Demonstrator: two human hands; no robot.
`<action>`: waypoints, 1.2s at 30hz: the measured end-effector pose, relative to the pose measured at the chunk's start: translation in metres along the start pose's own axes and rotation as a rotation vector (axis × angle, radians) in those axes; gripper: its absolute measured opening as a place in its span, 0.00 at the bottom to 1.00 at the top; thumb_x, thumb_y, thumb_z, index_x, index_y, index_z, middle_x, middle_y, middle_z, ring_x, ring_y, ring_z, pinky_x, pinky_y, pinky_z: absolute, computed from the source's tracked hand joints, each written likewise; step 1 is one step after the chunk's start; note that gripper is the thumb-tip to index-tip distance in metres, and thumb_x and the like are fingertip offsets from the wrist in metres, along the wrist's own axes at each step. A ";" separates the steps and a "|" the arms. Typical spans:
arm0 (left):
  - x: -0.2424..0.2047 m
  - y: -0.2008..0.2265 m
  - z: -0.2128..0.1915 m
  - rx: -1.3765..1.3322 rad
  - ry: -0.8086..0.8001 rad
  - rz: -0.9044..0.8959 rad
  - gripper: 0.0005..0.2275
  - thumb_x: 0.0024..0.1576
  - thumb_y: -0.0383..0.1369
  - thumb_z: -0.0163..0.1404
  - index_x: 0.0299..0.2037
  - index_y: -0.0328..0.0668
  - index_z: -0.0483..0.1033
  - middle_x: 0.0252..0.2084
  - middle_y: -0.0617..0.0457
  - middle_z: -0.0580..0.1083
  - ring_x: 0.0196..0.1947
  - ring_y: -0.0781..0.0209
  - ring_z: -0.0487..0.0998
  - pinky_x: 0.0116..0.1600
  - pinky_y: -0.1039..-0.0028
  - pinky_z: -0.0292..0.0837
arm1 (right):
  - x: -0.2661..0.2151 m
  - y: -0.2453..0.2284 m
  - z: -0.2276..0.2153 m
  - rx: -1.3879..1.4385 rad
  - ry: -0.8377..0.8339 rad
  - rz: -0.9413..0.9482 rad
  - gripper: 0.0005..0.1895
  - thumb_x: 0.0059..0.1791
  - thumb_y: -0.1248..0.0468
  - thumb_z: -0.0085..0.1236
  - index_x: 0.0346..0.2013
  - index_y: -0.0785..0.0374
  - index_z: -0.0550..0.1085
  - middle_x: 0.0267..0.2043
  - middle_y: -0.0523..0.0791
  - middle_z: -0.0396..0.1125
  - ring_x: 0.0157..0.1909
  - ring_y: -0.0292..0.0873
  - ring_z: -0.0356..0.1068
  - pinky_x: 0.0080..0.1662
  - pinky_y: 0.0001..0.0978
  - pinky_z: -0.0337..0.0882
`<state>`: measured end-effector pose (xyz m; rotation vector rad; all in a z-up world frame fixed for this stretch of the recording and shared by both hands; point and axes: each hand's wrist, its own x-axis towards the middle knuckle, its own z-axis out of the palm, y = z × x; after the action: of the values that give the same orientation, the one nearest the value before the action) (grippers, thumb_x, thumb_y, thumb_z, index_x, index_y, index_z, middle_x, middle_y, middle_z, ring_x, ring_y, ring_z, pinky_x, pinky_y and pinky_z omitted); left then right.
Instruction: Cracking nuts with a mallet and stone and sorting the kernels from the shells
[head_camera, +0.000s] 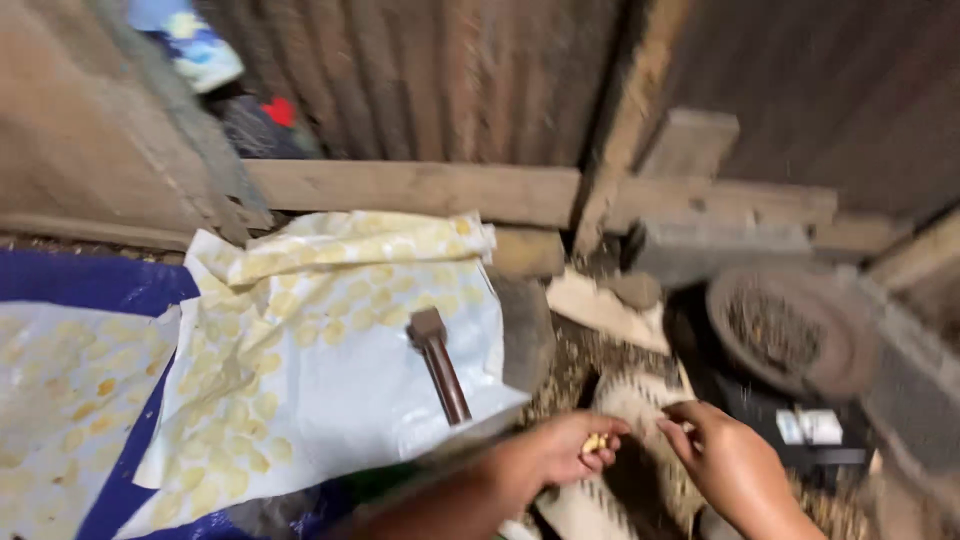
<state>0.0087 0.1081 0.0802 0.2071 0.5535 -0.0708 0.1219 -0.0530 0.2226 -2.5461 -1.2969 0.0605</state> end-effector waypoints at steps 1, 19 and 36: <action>-0.028 0.039 0.035 0.290 0.025 0.076 0.12 0.61 0.25 0.46 0.54 0.31 0.72 0.51 0.46 0.70 0.27 0.67 0.70 0.23 0.84 0.63 | 0.013 -0.014 -0.017 -0.024 0.012 -0.062 0.13 0.45 0.49 0.60 0.38 0.49 0.80 0.36 0.39 0.79 0.31 0.48 0.77 0.35 0.39 0.75; -0.046 0.253 -0.243 1.463 0.972 1.028 0.09 0.57 0.46 0.55 0.46 0.79 0.84 0.37 0.71 0.82 0.43 0.69 0.83 0.46 0.80 0.77 | 0.094 -0.220 0.238 0.519 -0.351 0.187 0.27 0.53 0.47 0.53 0.52 0.69 0.66 0.39 0.62 0.72 0.47 0.66 0.75 0.43 0.56 0.76; -0.064 0.230 -0.189 2.136 0.714 1.539 0.01 0.56 0.28 0.52 0.35 0.42 0.75 0.36 0.50 0.71 0.42 0.48 0.75 0.46 0.62 0.70 | 0.152 -0.200 0.229 0.423 0.380 0.055 0.14 0.50 0.63 0.52 0.48 0.68 0.72 0.32 0.65 0.70 0.42 0.71 0.73 0.38 0.59 0.74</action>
<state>-0.1151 0.3735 -0.0027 2.7513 0.6560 1.0185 0.0180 0.2327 0.0700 -2.1038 -0.9504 -0.1211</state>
